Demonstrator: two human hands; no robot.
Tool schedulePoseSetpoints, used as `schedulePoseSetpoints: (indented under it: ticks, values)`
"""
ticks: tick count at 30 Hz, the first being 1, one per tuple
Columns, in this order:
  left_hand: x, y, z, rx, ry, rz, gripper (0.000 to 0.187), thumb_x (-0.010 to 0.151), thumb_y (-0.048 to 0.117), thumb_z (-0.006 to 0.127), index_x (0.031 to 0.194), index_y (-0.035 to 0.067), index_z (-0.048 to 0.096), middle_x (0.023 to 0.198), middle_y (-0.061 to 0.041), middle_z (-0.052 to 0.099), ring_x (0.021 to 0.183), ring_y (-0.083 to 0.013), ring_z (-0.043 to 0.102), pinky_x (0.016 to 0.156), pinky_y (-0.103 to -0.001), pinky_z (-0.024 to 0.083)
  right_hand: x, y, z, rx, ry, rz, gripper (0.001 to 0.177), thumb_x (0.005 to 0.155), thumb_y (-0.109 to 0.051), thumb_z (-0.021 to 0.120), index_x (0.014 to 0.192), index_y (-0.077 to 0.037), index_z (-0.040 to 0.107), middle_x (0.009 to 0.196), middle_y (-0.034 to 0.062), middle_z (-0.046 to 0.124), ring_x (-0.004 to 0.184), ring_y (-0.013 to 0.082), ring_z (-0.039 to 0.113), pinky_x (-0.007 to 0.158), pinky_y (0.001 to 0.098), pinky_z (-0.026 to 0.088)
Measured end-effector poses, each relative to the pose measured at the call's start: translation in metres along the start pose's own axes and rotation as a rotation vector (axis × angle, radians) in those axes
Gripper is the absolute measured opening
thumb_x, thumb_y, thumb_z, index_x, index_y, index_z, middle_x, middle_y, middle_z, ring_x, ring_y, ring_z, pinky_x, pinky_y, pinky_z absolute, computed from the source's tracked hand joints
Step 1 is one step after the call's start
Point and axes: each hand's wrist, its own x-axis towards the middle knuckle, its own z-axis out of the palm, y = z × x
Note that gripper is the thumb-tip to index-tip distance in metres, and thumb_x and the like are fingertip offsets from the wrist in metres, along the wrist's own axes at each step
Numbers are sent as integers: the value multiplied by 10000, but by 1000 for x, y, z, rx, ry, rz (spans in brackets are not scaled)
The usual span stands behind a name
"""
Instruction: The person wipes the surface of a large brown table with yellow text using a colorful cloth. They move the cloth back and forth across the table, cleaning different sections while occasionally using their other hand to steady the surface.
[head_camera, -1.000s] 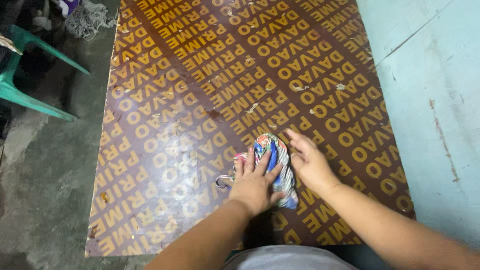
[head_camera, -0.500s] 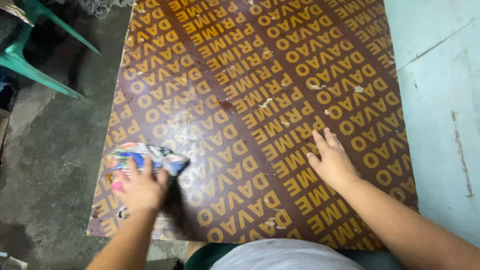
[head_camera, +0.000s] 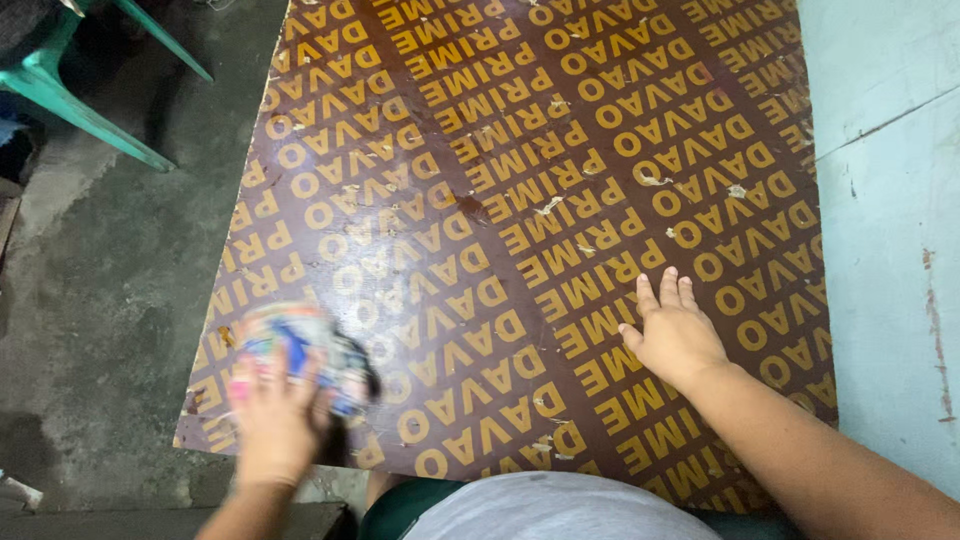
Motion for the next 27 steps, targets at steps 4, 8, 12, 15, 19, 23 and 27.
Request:
schedulePoseSetpoints:
  ticks: [4,8,12,15,19,23,27]
  values:
    - [36,-49,30,-104,-60,-217,667,911,474,574,1542,315,428,1671,-143,254,1504,-531,190,1145,-705,193,1,-3,-6,-48,-24,2,790,1006,-496,493,1610,-100,172,1656,281,104,1543,403,132,1210,412,292]
    - [86,-84,42,-73,-112,-355,694,962,470,522,1609,278,361,1664,-213,225,1378,-669,209,1119,-710,222,0,1,-15,-50,-83,-13,834,990,-482,517,1625,-109,127,1668,269,74,1547,394,126,1213,403,292]
    - [70,-57,26,-146,-77,-413,669,986,484,492,1591,216,397,1667,-206,286,1452,-619,224,1136,-748,228,-3,3,-11,-93,-61,-59,846,992,-488,514,1618,-74,124,1648,305,78,1531,421,140,1219,406,290]
    - [13,9,8,79,35,-260,659,996,541,506,1543,178,458,1680,-173,337,1535,-542,215,1164,-739,195,1,-4,-16,-98,-98,-38,945,975,-578,528,1614,-21,111,1633,356,71,1529,455,143,1200,433,333]
    - [-31,53,-23,-195,28,-246,717,876,492,613,1522,221,461,1654,-159,297,1508,-534,156,1165,-696,145,6,-20,-29,-48,-158,14,1148,892,-716,600,1597,50,116,1610,411,75,1520,510,150,1188,482,362]
    - [-17,32,-21,-251,34,-375,697,880,354,669,1534,247,455,1677,-159,263,1509,-553,141,1199,-673,133,9,-34,-35,-105,-207,58,1231,851,-768,613,1596,76,116,1615,414,81,1524,525,150,1162,539,388]
    - [12,-10,3,-204,11,-408,719,869,213,661,1559,267,466,1692,-130,290,1511,-563,161,1191,-700,126,11,-34,-31,-106,-211,53,1265,840,-782,614,1579,111,107,1594,443,77,1517,540,134,1154,528,390]
